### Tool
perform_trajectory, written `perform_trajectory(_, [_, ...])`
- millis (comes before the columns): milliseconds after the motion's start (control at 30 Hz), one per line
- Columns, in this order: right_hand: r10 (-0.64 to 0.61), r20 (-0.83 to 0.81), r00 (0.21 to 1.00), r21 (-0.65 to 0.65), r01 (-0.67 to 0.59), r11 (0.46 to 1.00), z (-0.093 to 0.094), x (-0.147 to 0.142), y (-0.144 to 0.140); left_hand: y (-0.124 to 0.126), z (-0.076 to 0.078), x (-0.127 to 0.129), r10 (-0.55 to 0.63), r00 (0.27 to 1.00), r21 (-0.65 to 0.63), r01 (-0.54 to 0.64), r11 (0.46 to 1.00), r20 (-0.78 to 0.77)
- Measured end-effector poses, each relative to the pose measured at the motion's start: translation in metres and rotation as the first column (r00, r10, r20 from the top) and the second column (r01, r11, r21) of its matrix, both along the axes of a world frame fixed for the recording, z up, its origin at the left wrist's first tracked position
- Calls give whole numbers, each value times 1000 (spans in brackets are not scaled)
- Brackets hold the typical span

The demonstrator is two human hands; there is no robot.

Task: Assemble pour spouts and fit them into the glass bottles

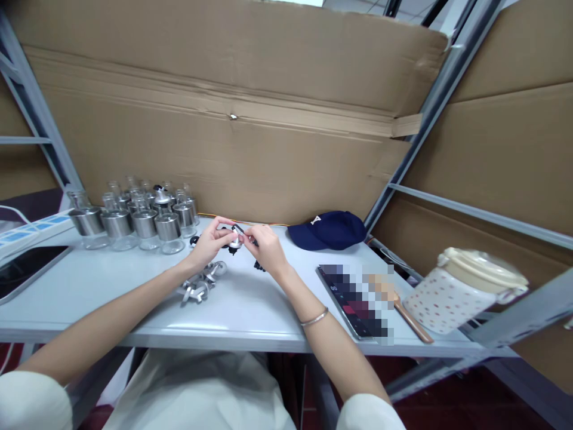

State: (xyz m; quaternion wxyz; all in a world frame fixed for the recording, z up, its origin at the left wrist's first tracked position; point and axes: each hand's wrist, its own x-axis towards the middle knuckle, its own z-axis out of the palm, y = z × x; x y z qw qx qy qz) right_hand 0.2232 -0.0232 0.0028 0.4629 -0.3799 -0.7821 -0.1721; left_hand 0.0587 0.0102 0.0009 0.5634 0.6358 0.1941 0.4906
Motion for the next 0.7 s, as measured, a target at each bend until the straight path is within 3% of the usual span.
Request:
perform_trajectory(267, [36,-31,999,32,-35,999,2,-7,-6,2,0,-1,75,997,-13,-75,997,6])
perform_trajectory(433, [38,11,999,-51,-37,998,3,-8,-8,-2,5,-1,83,996,-61,-81,995,38])
perform_trajectory(567, [32,62,998,-29,-31,999,-1,-5,-4,-3,5,0,77,996,-109,-71,992,53])
perform_trajectory(700, [65,29,997,-96,-62,993,-5,-3,0,-4,6,0,72,995,-154,-61,986,63])
